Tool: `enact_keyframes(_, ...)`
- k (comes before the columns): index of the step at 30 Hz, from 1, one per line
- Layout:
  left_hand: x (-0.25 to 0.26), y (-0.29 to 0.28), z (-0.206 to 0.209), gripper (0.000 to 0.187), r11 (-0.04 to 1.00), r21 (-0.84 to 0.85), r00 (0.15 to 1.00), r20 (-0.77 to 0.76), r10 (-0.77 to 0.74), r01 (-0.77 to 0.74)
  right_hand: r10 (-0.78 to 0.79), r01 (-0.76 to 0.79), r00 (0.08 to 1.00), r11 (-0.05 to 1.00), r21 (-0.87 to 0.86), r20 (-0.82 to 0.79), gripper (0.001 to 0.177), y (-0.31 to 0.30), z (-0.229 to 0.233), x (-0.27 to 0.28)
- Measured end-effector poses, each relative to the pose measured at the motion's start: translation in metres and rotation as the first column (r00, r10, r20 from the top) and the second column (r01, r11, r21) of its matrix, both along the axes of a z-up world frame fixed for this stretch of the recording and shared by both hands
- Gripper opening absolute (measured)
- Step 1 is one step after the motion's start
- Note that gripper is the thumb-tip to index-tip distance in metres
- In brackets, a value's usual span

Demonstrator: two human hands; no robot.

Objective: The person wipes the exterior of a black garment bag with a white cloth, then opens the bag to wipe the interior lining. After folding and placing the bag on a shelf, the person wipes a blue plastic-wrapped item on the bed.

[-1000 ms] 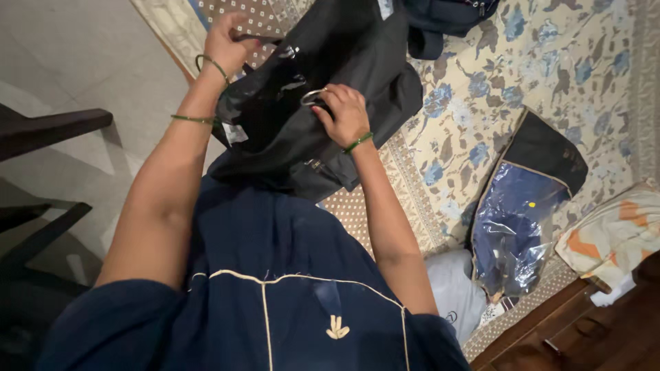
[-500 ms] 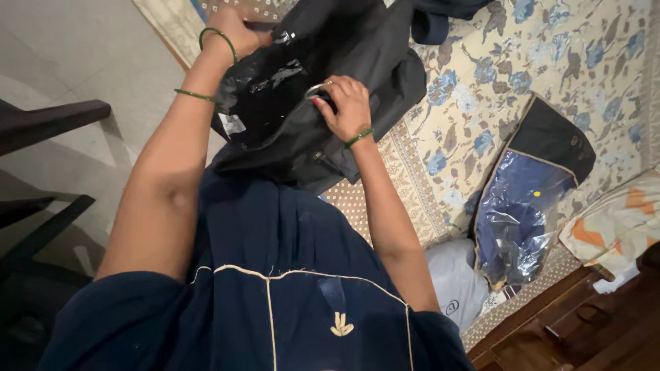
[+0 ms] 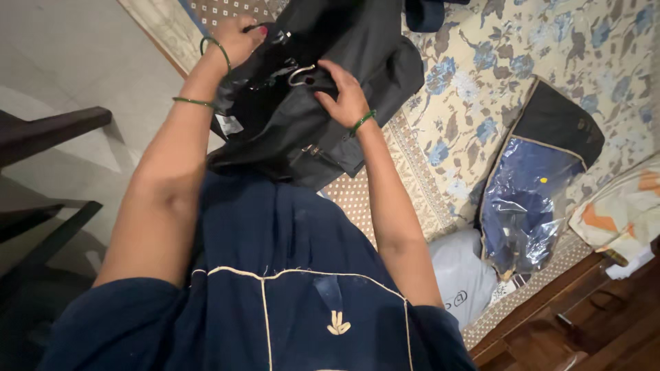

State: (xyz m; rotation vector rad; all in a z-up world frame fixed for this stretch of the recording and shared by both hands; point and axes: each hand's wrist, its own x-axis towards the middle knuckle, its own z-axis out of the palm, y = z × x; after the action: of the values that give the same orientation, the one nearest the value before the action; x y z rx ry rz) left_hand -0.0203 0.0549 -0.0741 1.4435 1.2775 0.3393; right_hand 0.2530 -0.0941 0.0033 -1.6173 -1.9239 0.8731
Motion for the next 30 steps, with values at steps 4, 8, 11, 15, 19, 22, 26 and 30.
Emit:
enact_keyframes(4, 0.004, -0.009, -0.006, 0.035, 0.993, 0.109, 0.996, 0.073, 0.042, -0.049, 0.006, -0.005, 0.999, 1.0, 0.023, -0.046, 0.058, -0.001, -0.002, -0.001)
enact_keyframes(8, 0.005, -0.013, -0.002, 0.029, 0.987, 0.15, 0.988, 0.151, 0.027, -0.05, -0.005, 0.003, 0.999, 0.999, 0.04, 0.041, 0.039, 0.001, 0.004, -0.009)
enact_keyframes(11, 0.014, -0.01, 0.002, 0.023, 0.991, 0.006, 0.937, 0.327, 0.121, -0.13, -0.012, -0.004, 0.982, 0.997, 0.082, 0.189, 0.032, 0.004, 0.007, -0.02)
enact_keyframes(15, 0.03, -0.003, 0.011, 0.019, 0.982, -0.104, 0.778, 0.598, 0.19, -0.16, -0.06, 0.026, 0.953, 0.993, 0.118, 0.296, 0.028, 0.008, 0.007, -0.033)
enact_keyframes(19, 0.034, -0.013, 0.032, 0.016, 0.997, 0.066, 0.886, 0.463, 0.004, -0.039, -0.072, 0.042, 0.939, 0.994, 0.097, 0.336, 0.027, 0.02, 0.001, -0.041)
enact_keyframes(22, 0.032, -0.025, 0.05, 0.014, 0.999, 0.005, 0.941, 0.336, -0.034, 0.034, -0.08, 0.053, 0.921, 0.995, 0.081, 0.382, 0.028, 0.027, 0.001, -0.046)
enact_keyframes(26, 0.033, -0.032, 0.065, 0.016, 0.993, 0.119, 0.906, 0.423, -0.03, -0.023, -0.062, 0.039, 0.919, 0.997, 0.067, 0.389, 0.038, 0.023, 0.012, -0.046)
enact_keyframes(30, 0.038, -0.04, 0.075, 0.015, 0.999, 0.034, 0.872, 0.489, -0.02, 0.004, -0.096, 0.102, 0.925, 0.995, 0.003, 0.369, 0.059, 0.001, 0.029, -0.038)
